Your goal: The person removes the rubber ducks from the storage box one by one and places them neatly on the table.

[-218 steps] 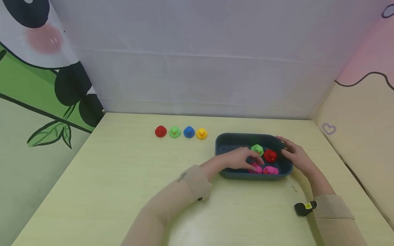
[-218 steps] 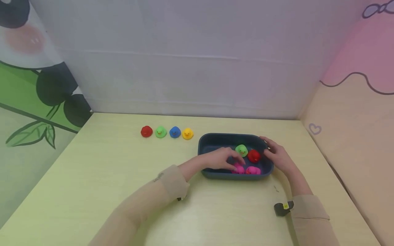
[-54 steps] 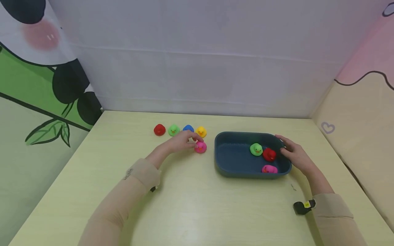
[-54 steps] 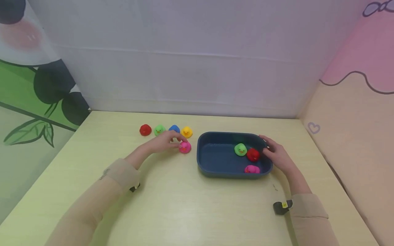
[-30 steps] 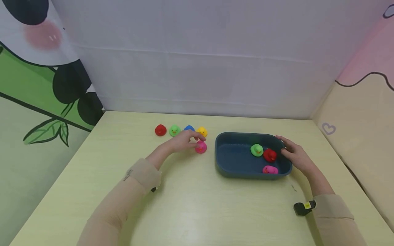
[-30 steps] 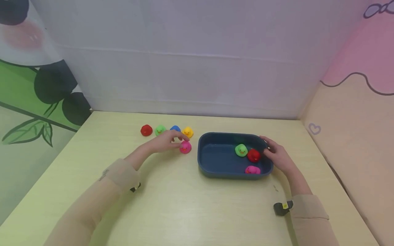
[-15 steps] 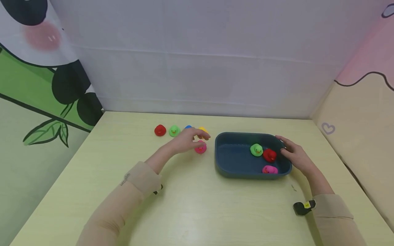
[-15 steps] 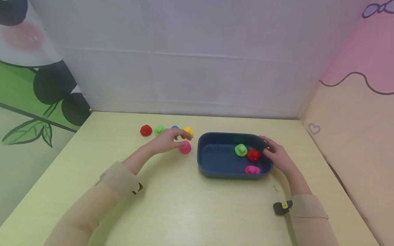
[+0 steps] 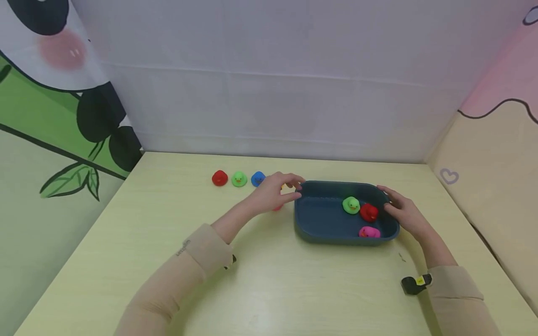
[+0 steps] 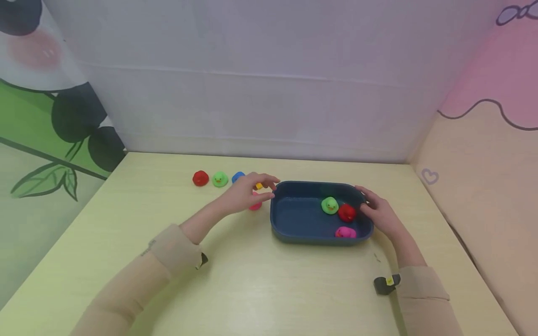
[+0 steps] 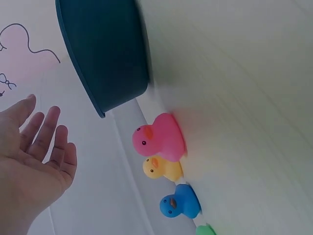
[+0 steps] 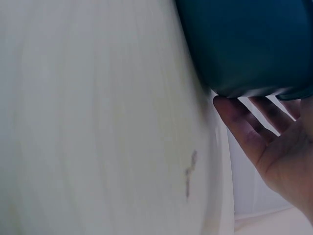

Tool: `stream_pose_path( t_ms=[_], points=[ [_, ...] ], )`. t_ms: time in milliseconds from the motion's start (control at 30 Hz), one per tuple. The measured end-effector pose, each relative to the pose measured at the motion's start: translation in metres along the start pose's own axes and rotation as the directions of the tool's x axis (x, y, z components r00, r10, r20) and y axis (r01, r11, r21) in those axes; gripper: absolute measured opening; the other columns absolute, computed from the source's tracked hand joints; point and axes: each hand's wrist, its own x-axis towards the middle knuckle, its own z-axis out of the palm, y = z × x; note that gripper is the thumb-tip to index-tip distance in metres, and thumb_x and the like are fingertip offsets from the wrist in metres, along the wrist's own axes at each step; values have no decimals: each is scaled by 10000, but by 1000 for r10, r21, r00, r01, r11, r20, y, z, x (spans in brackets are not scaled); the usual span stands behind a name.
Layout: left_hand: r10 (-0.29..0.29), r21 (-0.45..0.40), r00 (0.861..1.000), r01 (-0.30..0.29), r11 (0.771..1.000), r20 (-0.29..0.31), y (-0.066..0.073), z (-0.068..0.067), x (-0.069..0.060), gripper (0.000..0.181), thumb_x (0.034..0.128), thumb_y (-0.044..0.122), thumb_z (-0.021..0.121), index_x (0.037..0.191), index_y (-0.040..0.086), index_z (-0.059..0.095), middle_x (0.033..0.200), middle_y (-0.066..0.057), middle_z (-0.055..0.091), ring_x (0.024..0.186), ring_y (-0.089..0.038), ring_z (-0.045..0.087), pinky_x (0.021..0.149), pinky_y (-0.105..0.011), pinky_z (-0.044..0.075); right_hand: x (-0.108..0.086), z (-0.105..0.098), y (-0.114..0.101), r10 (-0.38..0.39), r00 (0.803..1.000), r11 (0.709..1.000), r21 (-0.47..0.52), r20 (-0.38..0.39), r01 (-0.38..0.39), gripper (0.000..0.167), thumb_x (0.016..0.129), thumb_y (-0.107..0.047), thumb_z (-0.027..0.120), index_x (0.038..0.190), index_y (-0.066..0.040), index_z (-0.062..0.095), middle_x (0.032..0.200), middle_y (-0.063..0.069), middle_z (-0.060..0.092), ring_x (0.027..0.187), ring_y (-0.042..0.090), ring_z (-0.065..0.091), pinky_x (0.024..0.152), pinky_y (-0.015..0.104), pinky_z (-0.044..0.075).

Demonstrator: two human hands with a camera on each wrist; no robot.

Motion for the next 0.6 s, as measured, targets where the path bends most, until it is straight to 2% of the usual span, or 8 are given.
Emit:
stream_pose_path(
  t_ms=[167, 433, 600],
  points=[
    [-5, -43, 1000, 4, 999, -23, 10, 4, 3, 377, 899, 254, 648, 1256, 147, 589, 1043, 59, 675, 1045, -185, 560, 850, -346, 442, -1, 0, -2, 2, 1000, 1000, -2, 1, -2, 522, 1006, -162, 422, 1493, -108, 243, 1508, 283, 210, 1323, 550, 239, 997, 657, 287],
    [19, -89, 999, -22, 996, -32, 21, 12, 11, 399, 894, 209, 656, 1272, 109, 573, 1069, -21, 679, 1063, -197, 547, 868, -386, 444, 0, 0, -4, -5, 1000, 1000, 0, -8, 5, 512, 1000, -149, 428, 1483, -94, 267, 1499, 285, 234, 1323, 531, 268, 1005, 629, 290],
    [43, -100, 998, -48, 994, -54, 23, 22, 16, 411, 889, 194, 662, 1272, 76, 569, 1071, -29, 677, 1059, -205, 550, 906, -391, 443, 1, 1, -4, -7, 1000, 1000, -2, -14, 7, 506, 994, -143, 432, 1474, -86, 284, 1495, 287, 242, 1321, 533, 269, 1008, 629, 285]
  ],
)
